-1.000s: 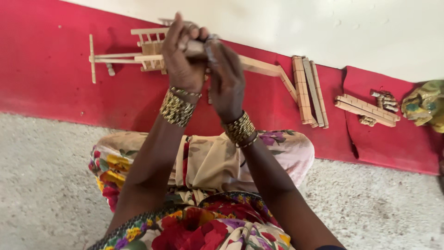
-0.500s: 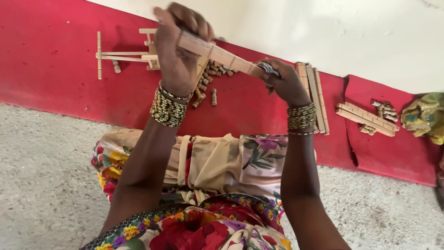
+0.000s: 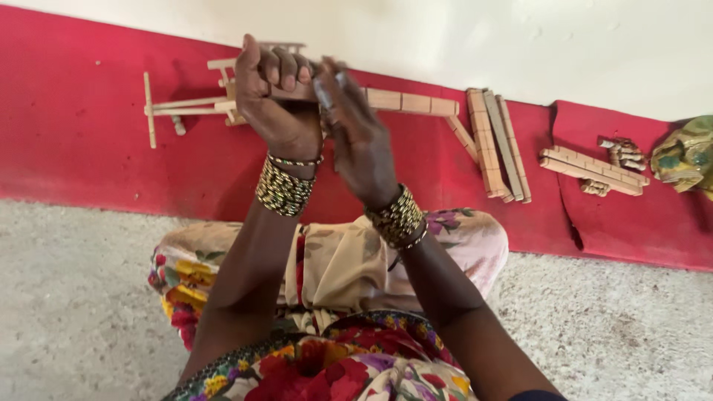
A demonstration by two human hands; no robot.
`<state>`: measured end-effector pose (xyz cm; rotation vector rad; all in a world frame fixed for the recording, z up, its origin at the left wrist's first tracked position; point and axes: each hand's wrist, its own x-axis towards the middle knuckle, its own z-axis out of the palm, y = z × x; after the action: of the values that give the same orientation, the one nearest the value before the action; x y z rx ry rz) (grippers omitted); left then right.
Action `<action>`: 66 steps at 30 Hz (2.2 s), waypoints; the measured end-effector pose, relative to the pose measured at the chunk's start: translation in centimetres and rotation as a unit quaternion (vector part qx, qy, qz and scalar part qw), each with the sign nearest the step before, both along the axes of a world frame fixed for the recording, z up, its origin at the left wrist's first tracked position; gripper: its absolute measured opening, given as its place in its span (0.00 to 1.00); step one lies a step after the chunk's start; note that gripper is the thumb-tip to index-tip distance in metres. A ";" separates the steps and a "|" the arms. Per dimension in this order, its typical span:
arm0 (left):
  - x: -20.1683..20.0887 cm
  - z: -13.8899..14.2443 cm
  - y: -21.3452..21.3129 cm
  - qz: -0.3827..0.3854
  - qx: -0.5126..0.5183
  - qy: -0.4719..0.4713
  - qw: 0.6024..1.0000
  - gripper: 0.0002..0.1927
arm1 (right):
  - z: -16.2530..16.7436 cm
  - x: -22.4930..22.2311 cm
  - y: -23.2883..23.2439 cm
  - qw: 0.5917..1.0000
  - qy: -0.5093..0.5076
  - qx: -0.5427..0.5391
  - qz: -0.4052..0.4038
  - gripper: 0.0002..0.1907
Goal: The person sits on the floor and wipes and rubs long wooden sticks and small wooden toy parts with a cloth/paper, working one piece at a time and setting finished pieces on the red mat beside a small wooden toy cart.
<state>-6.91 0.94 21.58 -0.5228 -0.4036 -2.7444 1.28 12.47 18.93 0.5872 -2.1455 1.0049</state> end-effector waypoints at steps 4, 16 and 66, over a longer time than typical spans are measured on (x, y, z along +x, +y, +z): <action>-0.1 0.3 -3.1 0.000 0.011 -0.007 1.000 0.20 | -2.5 -2.5 3.4 0.976 0.078 0.007 -0.203 0.22; -0.4 -1.9 0.8 0.040 0.038 -0.063 0.996 0.17 | -1.8 -2.6 1.4 0.984 0.151 -0.063 -0.076 0.12; -0.3 1.9 0.5 0.021 0.016 -0.090 0.996 0.20 | -0.5 -5.3 5.2 0.913 -0.153 -0.342 0.162 0.20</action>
<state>-7.17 1.49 23.44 -0.2568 -0.4078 -2.7616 -4.05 17.64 18.41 0.4561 -1.7788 2.0261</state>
